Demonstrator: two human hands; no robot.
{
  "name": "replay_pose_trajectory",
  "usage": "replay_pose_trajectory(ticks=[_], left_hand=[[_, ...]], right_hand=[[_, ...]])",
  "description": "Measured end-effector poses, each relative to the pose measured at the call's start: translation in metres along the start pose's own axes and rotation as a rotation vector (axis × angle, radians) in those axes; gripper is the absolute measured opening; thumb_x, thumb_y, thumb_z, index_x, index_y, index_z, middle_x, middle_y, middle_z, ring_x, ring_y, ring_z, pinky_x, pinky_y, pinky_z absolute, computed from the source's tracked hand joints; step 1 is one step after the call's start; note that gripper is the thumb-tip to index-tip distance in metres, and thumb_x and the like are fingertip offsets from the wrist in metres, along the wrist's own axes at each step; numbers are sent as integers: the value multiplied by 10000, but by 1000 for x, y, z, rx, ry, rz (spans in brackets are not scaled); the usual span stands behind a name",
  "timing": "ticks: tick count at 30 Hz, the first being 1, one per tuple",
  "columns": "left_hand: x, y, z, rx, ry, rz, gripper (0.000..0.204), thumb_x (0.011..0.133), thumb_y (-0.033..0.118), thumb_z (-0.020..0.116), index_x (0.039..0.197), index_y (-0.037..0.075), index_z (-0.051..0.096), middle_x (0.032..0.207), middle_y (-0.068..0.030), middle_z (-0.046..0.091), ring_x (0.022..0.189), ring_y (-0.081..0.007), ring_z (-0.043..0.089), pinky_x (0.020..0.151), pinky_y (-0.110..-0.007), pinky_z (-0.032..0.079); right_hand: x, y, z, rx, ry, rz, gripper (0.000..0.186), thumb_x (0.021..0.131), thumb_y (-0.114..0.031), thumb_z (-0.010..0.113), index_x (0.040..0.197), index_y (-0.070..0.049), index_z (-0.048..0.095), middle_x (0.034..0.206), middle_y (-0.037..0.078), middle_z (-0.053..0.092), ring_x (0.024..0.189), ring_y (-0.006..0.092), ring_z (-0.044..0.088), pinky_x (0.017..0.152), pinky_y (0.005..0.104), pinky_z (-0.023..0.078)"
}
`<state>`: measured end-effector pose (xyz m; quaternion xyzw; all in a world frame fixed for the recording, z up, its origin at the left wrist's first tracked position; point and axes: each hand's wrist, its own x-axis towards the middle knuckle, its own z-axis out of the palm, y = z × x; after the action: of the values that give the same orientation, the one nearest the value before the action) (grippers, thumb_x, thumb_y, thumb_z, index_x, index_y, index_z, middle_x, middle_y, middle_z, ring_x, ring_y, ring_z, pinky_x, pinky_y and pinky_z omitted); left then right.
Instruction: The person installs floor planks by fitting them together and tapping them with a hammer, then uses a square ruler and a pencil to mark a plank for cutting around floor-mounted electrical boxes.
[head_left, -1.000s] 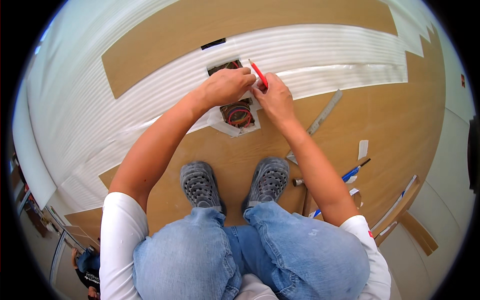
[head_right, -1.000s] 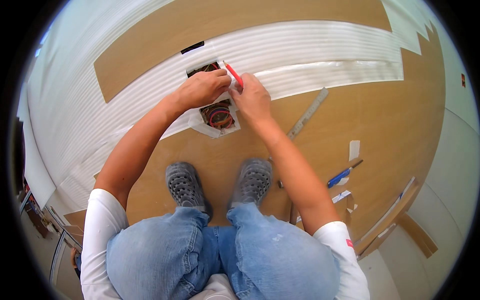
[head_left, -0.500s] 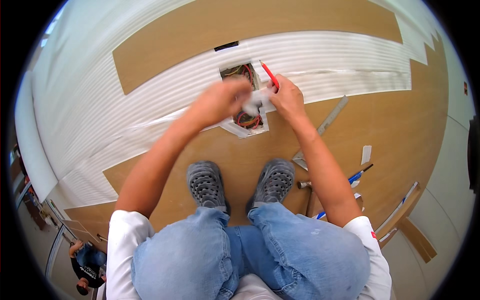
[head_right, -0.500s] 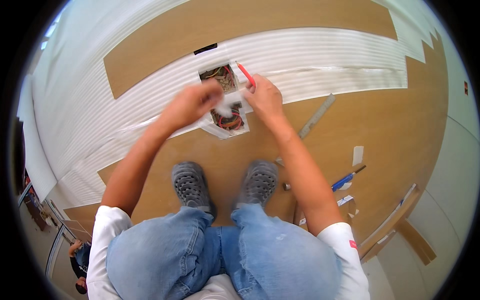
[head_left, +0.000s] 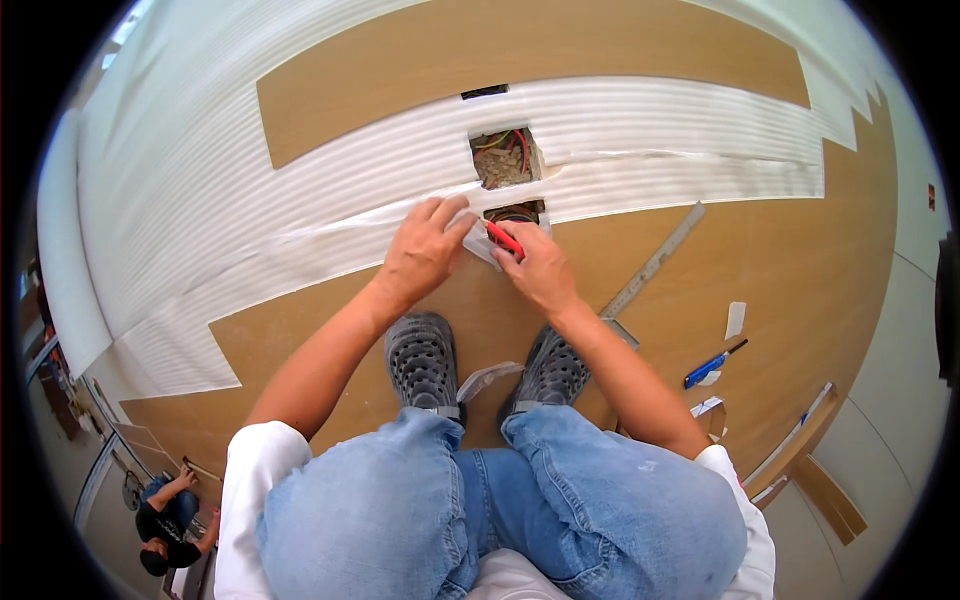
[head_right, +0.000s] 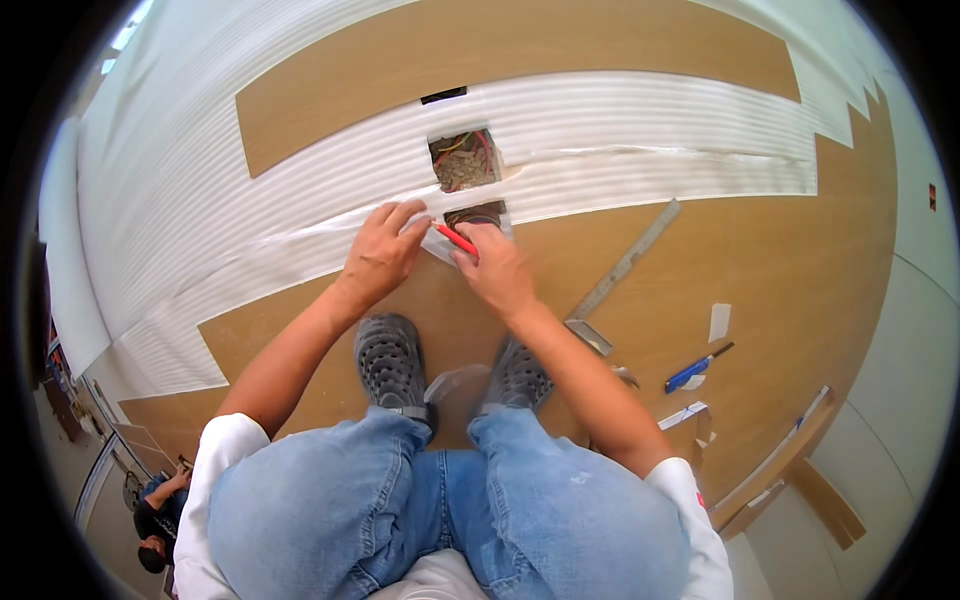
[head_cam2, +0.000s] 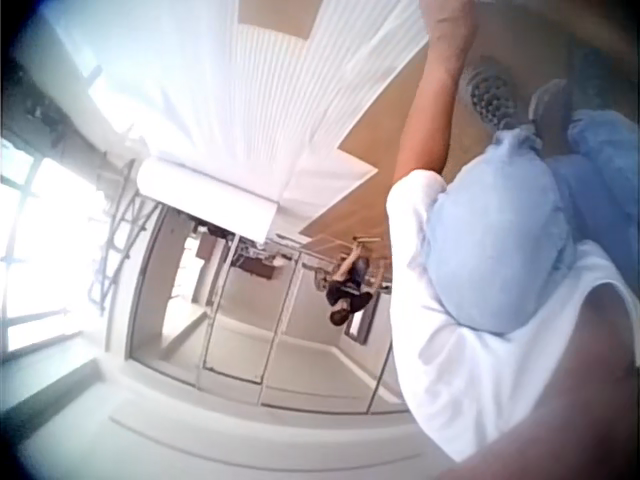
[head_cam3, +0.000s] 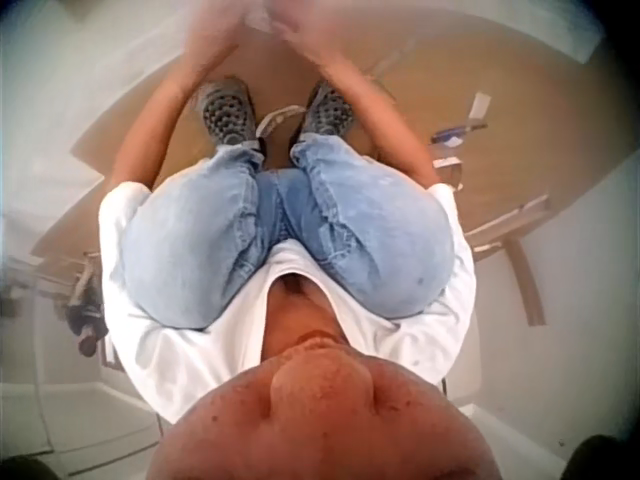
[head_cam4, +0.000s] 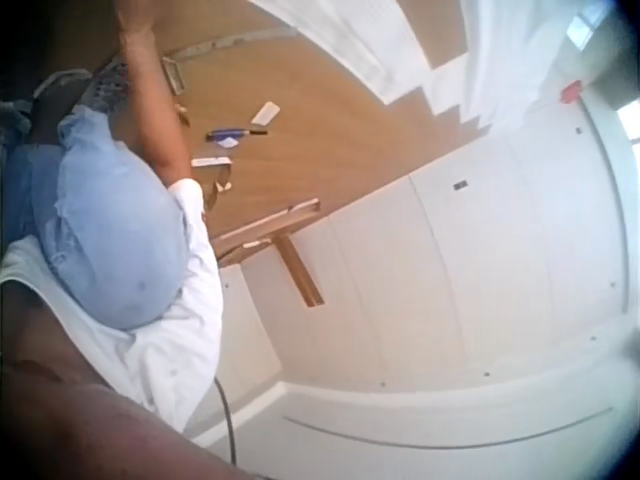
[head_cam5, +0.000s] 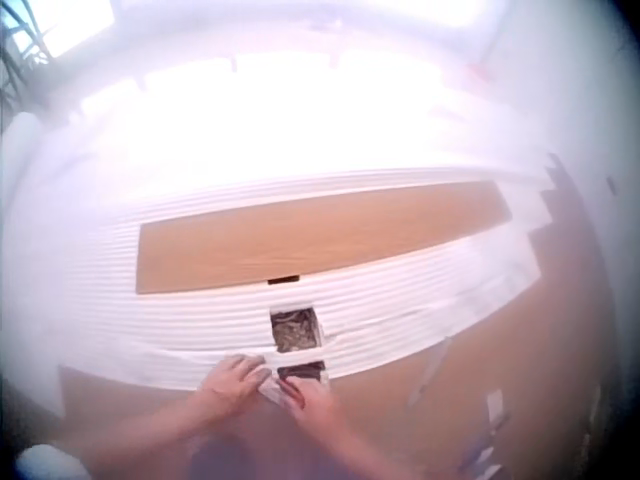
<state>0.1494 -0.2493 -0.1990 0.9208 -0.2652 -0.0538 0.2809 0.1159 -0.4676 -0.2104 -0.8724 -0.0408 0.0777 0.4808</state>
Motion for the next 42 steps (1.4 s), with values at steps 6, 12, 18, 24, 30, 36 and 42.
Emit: replay_pose_trajectory(ticks=[6, 12, 18, 24, 30, 36, 42], left_hand=[[-6, -14, 15, 75, -33, 113, 433, 854, 20, 680, 1286, 47, 687, 1457, -134, 599, 1272, -352, 581, 1073, -473, 477], [-13, -19, 5, 103, -63, 91, 472, 848, 23, 648, 1317, 57, 680, 1500, -139, 573, 1318, -343, 558, 1109, -469, 446], [-21, -24, 8, 130, -54, 95, 490, 841, 30, 649, 1329, 64, 678, 1521, -143, 555, 1327, -346, 556, 1116, -463, 442], [-13, -17, 13, 111, -4, 111, 441, 871, 36, 654, 1310, 60, 686, 1494, -162, 568, 1322, -356, 558, 1113, -471, 443], [-22, -23, 12, 177, -12, 84, 454, 879, 51, 654, 1332, 73, 681, 1517, -164, 553, 1349, -353, 544, 1134, -477, 429], [-30, -22, 16, 173, -67, 114, 547, 857, 65, 657, 1400, 120, 646, 1576, -145, 502, 1409, -347, 495, 1197, -499, 378], [-22, -22, 17, 149, -84, 111, 560, 839, 48, 659, 1393, 128, 652, 1588, -137, 493, 1411, -352, 492, 1197, -496, 376]], right_hand=[[-15, 11, -4, -225, -137, 91, 164, 907, -148, 695, 1044, -57, 701, 988, 170, 692, 874, 377, 678, 770, 476, 553], [-32, 41, -130, -404, 126, 422, 145, 918, -142, 686, 992, -18, 700, 887, 145, 672, 811, 325, 657, 746, 443, 527], [-63, 44, -164, -662, 239, 702, 347, 931, -273, 777, 1157, -42, 649, 945, 142, 698, 865, 364, 686, 800, 477, 535], [-82, 38, -109, -460, 278, 743, 449, 900, -289, 814, 1190, -24, 598, 889, 123, 721, 892, 365, 699, 825, 477, 536], [-95, 53, -105, -622, 333, 610, 492, 867, -282, 839, 1193, -10, 591, 937, 153, 714, 938, 385, 697, 846, 492, 531], [-95, 59, -111, -455, 330, 769, 467, 846, -248, 848, 1164, -14, 599, 906, 147, 699, 889, 359, 691, 830, 474, 532], [-83, 89, -128, -208, 213, 725, 334, 915, -257, 775, 1068, 13, 652, 877, 156, 700, 794, 311, 661, 763, 427, 524]])
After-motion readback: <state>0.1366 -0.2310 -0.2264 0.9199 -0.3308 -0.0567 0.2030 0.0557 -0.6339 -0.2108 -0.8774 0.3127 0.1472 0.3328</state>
